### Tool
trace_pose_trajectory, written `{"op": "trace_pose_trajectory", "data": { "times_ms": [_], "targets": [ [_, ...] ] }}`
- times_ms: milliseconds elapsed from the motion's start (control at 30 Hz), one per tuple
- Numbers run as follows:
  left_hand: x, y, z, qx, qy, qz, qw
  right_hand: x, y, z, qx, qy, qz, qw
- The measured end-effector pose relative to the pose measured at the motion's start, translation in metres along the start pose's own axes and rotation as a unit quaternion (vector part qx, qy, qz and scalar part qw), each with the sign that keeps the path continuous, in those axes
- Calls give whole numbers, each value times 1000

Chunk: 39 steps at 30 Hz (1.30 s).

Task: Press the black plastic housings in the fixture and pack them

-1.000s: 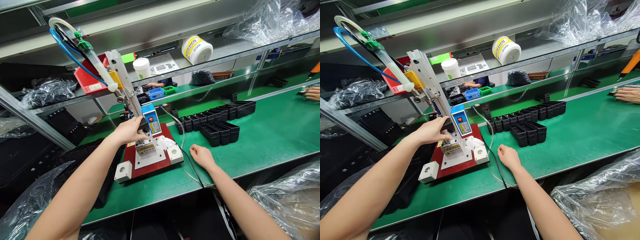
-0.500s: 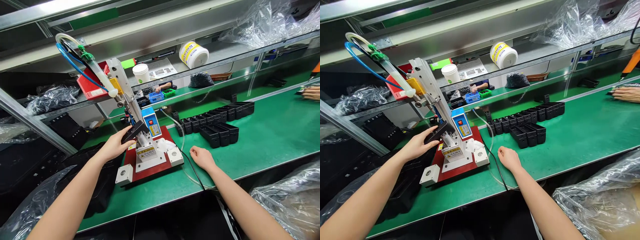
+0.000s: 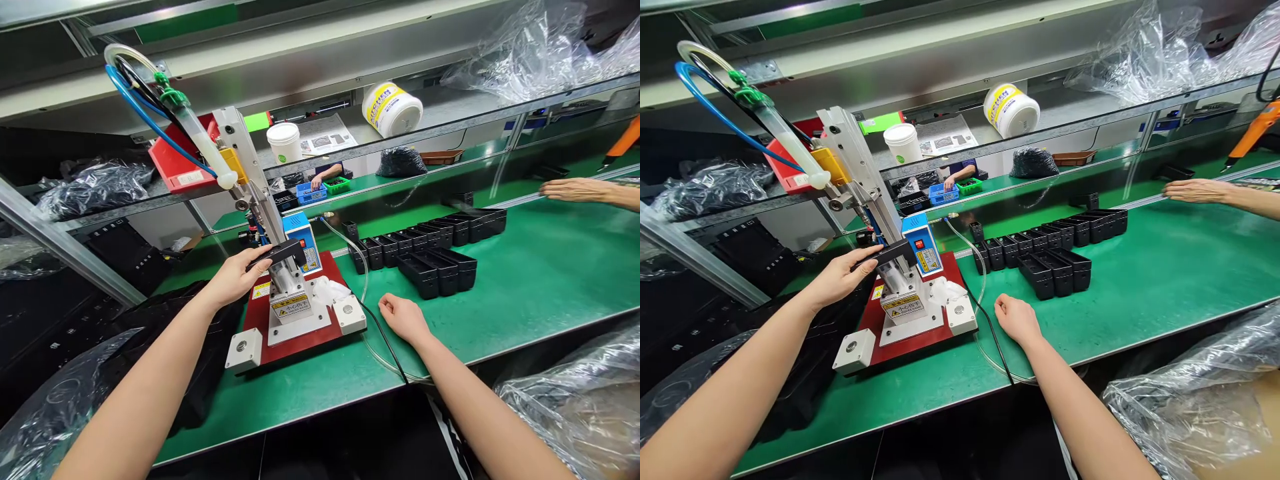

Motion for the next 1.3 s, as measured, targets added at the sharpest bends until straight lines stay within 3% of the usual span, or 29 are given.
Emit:
{"op": "trace_pose_trajectory", "data": {
  "times_ms": [67,167,300,500,667,900,1133,1233,1300],
  "targets": [
    [2,-2,3,-16,2,-18,1000,1,1,0,1,0,0,1000],
    [1,5,7,-9,11,-128,992,2,2,-1,2,-1,1,1000],
    [0,22,12,18,11,-267,964,3,2,-1,2,0,7,1000],
    [10,45,19,77,-5,-382,921,3,1,-1,-2,2,12,1000],
    [4,30,10,5,-31,-327,944,3,3,-1,-1,1,10,1000],
    [-3,-2,2,1,-52,-147,988,5,4,-2,3,-4,4,1000],
    [1,14,8,12,-51,-212,976,4,4,-3,9,-4,9,1000],
    [3,27,14,-29,-20,-320,947,4,4,-4,7,-3,9,1000],
    [8,43,18,-6,0,-381,925,5,3,-3,6,-1,4,1000]
  ]
}}
Point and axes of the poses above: each hand's wrist, its own z-axis away from the middle knuckle, its own x-axis out of the palm, y = z × x, the point moved 7 cm from there along -z, towards the middle knuckle, and after that the axes turned 9 degrees about y, right-handed, at the moved point
